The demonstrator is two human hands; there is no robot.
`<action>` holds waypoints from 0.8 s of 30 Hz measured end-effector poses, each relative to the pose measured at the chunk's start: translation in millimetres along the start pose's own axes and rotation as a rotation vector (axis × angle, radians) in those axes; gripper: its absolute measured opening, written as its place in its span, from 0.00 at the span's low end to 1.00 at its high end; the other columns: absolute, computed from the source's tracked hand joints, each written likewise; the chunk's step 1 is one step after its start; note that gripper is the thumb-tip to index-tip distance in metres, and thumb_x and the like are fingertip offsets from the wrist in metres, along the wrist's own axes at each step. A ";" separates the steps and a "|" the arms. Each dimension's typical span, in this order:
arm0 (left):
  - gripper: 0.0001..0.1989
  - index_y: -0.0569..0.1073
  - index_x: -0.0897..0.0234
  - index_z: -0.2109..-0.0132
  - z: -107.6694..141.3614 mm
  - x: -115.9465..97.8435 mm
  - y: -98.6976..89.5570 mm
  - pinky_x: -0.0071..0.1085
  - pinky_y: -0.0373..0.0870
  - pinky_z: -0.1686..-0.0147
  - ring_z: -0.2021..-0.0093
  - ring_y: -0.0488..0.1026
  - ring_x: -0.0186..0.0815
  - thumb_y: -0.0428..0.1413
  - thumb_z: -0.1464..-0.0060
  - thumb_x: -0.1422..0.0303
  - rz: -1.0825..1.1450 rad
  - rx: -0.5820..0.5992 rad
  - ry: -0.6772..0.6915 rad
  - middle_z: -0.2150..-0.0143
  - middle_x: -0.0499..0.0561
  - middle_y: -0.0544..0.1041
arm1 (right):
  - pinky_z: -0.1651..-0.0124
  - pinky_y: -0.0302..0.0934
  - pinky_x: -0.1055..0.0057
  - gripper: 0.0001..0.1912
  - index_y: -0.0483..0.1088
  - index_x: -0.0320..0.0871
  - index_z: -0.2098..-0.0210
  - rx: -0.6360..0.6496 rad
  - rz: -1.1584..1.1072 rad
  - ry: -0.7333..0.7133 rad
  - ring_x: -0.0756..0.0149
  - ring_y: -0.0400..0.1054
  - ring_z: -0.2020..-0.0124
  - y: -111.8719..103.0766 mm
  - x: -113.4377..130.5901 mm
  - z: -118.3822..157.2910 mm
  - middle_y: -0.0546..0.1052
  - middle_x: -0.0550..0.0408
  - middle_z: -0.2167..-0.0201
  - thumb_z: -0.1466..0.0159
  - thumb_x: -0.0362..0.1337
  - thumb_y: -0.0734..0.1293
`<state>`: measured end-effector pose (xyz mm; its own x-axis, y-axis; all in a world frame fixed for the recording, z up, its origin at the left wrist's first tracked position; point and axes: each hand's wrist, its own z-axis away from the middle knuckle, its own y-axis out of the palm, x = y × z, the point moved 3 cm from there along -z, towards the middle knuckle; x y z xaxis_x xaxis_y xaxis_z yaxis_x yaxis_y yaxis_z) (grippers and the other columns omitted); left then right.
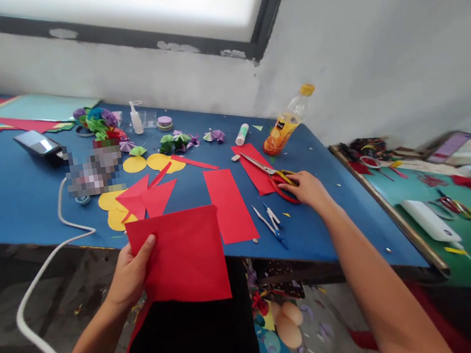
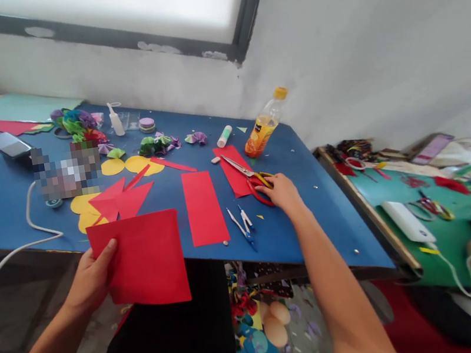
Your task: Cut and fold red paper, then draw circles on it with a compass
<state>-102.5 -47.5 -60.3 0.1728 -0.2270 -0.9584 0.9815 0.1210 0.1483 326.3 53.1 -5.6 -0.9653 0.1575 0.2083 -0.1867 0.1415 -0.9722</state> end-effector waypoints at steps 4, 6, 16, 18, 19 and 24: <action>0.20 0.75 0.67 0.64 -1.0 -6.2 -4.3 0.34 0.72 0.60 0.61 0.75 0.44 0.65 0.60 0.55 -0.166 -0.091 0.110 0.64 0.53 0.79 | 0.50 0.60 0.56 0.16 0.75 0.38 0.57 -0.047 -0.046 0.032 0.49 0.68 0.55 1.7 7.5 6.5 0.74 0.41 0.59 0.41 0.40 0.66; 0.21 0.75 0.64 0.60 0.1 -11.9 -3.1 0.35 0.70 0.54 0.54 0.73 0.45 0.66 0.62 0.58 -0.231 -0.125 0.180 0.57 0.53 0.78 | 0.48 0.58 0.54 0.17 0.73 0.35 0.56 -0.104 -0.089 0.064 0.47 0.66 0.52 2.3 11.7 10.6 0.72 0.38 0.56 0.41 0.39 0.65; 0.26 0.68 0.62 0.57 7.4 -22.1 2.6 0.28 0.75 0.73 0.74 0.77 0.36 0.68 0.63 0.61 0.103 -0.015 0.051 0.70 0.46 0.78 | 0.62 0.66 0.62 0.27 0.59 0.42 0.50 -0.212 -0.615 0.051 0.59 0.69 0.65 -11.4 56.4 92.4 0.72 0.47 0.63 0.43 0.52 0.60; 0.24 0.71 0.63 0.59 13.2 -26.6 -0.4 0.25 0.74 0.75 0.75 0.76 0.35 0.69 0.64 0.63 0.173 -0.023 0.003 0.72 0.45 0.78 | 0.69 0.65 0.69 0.27 0.60 0.47 0.52 -0.165 -0.743 0.017 0.65 0.67 0.71 -3.8 72.5 135.2 0.70 0.53 0.67 0.45 0.57 0.62; 0.22 0.72 0.64 0.62 16.9 -29.3 -1.7 0.24 0.74 0.76 0.75 0.77 0.35 0.69 0.65 0.63 0.191 -0.020 -0.023 0.73 0.46 0.78 | 0.74 0.62 0.72 0.28 0.61 0.48 0.53 -0.115 -0.944 0.002 0.68 0.64 0.74 2.8 80.7 157.1 0.68 0.56 0.69 0.47 0.57 0.65; 0.19 0.75 0.66 0.67 37.5 -43.3 -6.3 0.24 0.75 0.77 0.75 0.77 0.37 0.70 0.67 0.62 0.199 0.024 -0.068 0.75 0.48 0.78 | 0.72 0.63 0.72 0.31 0.63 0.48 0.52 0.147 -1.188 0.033 0.66 0.65 0.71 38.6 116.6 240.0 0.69 0.55 0.68 0.52 0.50 0.73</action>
<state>-113.0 -74.6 -10.6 0.3679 -0.2661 -0.8910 0.9290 0.1474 0.3395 162.7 -157.6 -44.5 -0.1702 0.0290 0.9850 -0.9797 0.1024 -0.1723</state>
